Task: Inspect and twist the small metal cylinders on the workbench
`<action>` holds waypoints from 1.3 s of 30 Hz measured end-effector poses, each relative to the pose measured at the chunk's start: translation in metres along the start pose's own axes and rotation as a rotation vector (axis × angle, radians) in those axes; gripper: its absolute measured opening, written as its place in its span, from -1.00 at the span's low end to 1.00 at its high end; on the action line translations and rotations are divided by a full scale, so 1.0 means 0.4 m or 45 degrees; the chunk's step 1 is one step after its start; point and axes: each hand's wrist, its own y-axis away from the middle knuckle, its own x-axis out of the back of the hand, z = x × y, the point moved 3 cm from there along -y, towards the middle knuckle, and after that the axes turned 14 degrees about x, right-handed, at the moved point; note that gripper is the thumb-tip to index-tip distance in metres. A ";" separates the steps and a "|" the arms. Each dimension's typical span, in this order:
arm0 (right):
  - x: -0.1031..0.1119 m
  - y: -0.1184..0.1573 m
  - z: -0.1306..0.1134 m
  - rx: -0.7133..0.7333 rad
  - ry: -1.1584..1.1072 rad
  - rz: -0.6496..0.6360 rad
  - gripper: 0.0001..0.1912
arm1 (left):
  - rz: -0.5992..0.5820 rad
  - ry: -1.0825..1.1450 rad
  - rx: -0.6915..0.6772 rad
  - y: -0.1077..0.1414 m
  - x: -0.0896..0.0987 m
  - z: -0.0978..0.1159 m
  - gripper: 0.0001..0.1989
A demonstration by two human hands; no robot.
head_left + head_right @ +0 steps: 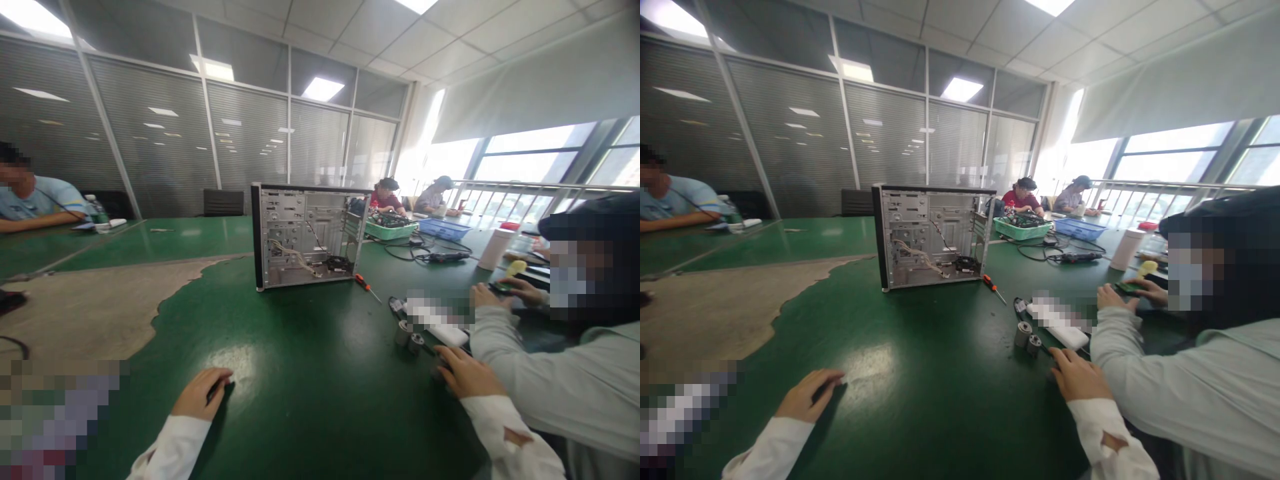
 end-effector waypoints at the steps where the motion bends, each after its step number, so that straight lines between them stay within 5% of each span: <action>1: 0.004 -0.002 -0.001 0.016 -0.017 -0.029 -0.67 | 0.001 0.000 -0.001 0.000 0.000 0.001 -0.79; 4: 0.029 -0.004 -0.005 0.084 -0.107 0.004 -0.70 | 0.010 0.001 -0.002 0.001 0.000 0.000 -0.79; 9: 0.129 -0.046 -0.093 0.169 -0.469 0.380 -0.69 | 0.017 0.018 -0.020 0.002 -0.005 -0.010 -0.81; 11: 0.172 -0.090 -0.185 0.280 -0.648 0.466 -0.68 | 0.017 0.020 -0.027 0.002 -0.009 -0.013 -0.82; 15: 0.215 -0.199 -0.447 0.698 -0.992 0.316 -0.61 | 0.054 -0.024 -0.050 0.003 -0.014 -0.013 -0.82; 19: 0.209 -0.286 -0.675 0.988 -1.016 0.201 -0.50 | 0.105 -0.115 -0.096 0.015 -0.014 0.004 -0.74; 22: 0.186 -0.321 -0.771 1.045 -1.065 0.184 -0.36 | 0.137 -0.188 -0.073 0.027 -0.012 0.023 -0.69; 27: 0.107 -0.306 -0.787 0.853 -1.463 0.247 -0.17 | 0.147 -0.212 -0.074 0.023 -0.026 0.050 -0.60; 32: 0.043 -0.261 -0.725 0.743 -1.696 0.367 -0.32 | 0.040 -0.063 -0.025 -0.016 -0.082 0.079 -0.44; 39: 0.022 -0.269 -0.703 0.663 -1.776 0.372 -0.41 | 0.060 -0.013 0.045 -0.037 -0.116 0.110 -0.55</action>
